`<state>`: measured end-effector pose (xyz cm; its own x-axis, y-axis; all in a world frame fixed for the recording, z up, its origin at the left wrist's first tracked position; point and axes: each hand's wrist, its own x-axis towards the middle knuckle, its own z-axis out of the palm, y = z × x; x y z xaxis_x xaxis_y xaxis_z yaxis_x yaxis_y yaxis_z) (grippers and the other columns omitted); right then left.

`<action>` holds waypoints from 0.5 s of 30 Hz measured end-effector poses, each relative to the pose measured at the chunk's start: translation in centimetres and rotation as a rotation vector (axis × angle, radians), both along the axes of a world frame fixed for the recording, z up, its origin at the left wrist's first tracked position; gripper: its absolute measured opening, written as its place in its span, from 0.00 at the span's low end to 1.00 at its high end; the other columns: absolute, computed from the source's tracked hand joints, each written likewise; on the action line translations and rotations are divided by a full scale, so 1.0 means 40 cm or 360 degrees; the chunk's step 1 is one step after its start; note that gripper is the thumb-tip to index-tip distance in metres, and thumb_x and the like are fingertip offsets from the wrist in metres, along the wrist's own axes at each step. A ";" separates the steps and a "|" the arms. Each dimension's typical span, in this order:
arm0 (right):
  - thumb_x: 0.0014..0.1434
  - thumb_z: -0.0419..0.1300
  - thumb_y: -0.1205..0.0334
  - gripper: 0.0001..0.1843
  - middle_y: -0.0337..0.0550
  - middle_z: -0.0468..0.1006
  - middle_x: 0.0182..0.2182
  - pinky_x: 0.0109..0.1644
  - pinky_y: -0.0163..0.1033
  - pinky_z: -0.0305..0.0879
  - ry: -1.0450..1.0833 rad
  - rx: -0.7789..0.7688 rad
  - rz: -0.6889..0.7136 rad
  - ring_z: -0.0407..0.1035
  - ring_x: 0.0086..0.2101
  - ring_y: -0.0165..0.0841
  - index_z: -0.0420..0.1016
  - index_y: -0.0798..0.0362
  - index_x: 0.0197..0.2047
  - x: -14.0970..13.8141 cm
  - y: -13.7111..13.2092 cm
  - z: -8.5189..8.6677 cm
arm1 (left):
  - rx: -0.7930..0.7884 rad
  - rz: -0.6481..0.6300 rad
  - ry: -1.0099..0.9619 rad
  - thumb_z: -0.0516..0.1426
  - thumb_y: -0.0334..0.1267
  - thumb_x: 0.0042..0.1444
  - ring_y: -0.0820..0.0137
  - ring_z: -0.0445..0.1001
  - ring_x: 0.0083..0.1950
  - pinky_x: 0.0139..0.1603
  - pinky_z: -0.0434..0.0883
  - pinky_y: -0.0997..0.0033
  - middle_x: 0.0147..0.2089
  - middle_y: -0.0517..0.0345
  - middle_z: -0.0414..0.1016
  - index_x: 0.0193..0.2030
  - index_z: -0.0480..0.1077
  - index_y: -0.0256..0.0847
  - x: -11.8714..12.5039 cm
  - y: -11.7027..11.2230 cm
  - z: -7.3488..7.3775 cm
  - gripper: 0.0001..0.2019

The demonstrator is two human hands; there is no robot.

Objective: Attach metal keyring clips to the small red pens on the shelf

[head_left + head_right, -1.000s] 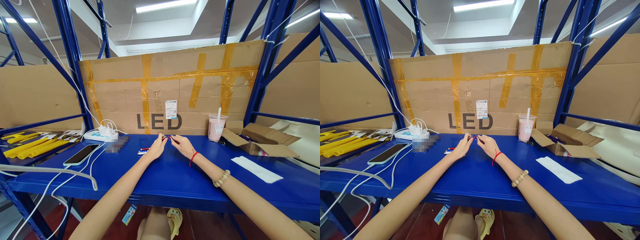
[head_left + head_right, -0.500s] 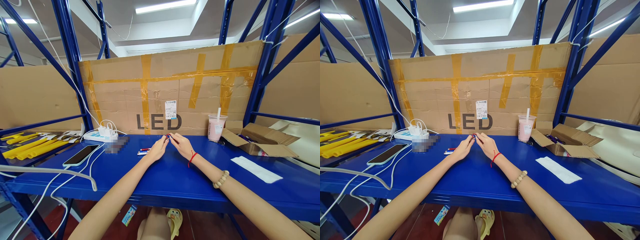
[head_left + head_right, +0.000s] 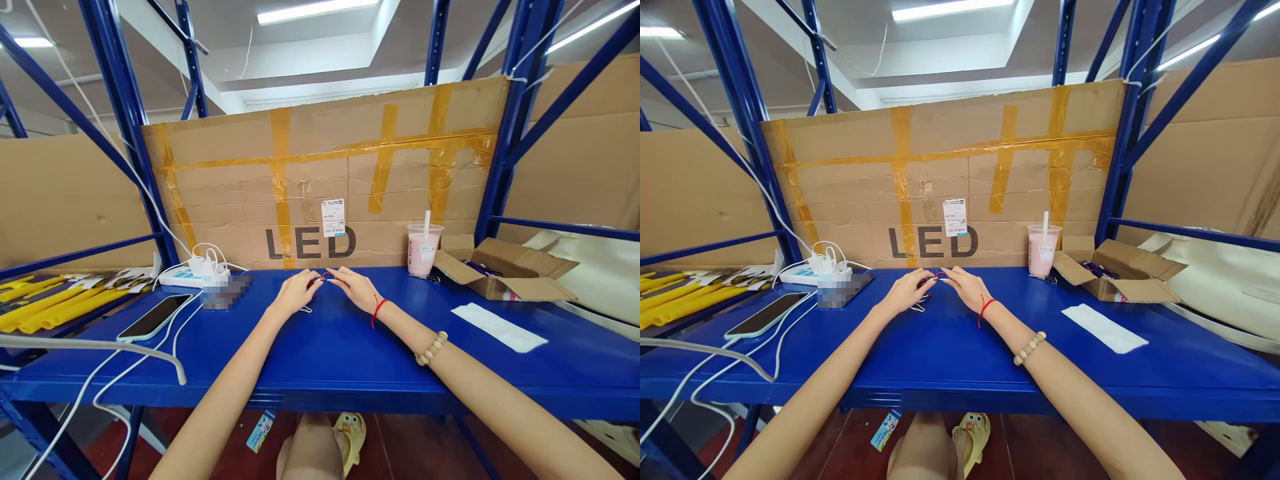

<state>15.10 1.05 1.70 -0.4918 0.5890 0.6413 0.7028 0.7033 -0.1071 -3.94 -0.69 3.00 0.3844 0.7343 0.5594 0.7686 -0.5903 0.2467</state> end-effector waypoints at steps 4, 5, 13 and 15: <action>0.64 0.44 0.56 0.19 0.44 0.72 0.41 0.39 0.33 0.63 -0.0169 -0.0010 0.0038 0.68 0.39 0.31 0.66 0.49 0.55 -0.016 -0.017 0.006 | -0.0083 0.0088 0.0286 0.47 0.42 0.58 0.68 0.68 0.38 0.37 0.61 0.73 0.37 0.55 0.70 0.41 0.72 0.44 -0.036 -0.020 0.038 0.14; 0.64 0.45 0.56 0.19 0.44 0.72 0.41 0.39 0.32 0.63 -0.0206 -0.0006 0.0055 0.69 0.39 0.31 0.67 0.49 0.54 -0.023 -0.025 0.007 | -0.0109 0.0117 0.0370 0.48 0.41 0.58 0.67 0.69 0.38 0.37 0.61 0.72 0.36 0.54 0.70 0.40 0.73 0.44 -0.044 -0.033 0.045 0.13; 0.61 0.51 0.54 0.14 0.40 0.74 0.38 0.37 0.30 0.60 -0.0462 -0.0123 0.0430 0.69 0.39 0.30 0.74 0.47 0.45 -0.072 -0.068 0.002 | -0.0155 0.0302 0.0712 0.52 0.37 0.56 0.63 0.67 0.42 0.40 0.57 0.66 0.36 0.56 0.71 0.37 0.74 0.47 -0.098 -0.138 0.003 0.09; 0.60 0.52 0.55 0.13 0.40 0.74 0.37 0.36 0.30 0.60 -0.0456 -0.0150 0.0405 0.69 0.37 0.30 0.75 0.49 0.41 -0.070 -0.065 0.001 | -0.0133 0.0320 0.0715 0.52 0.37 0.57 0.63 0.66 0.43 0.41 0.56 0.66 0.38 0.56 0.71 0.38 0.74 0.48 -0.110 -0.124 -0.011 0.09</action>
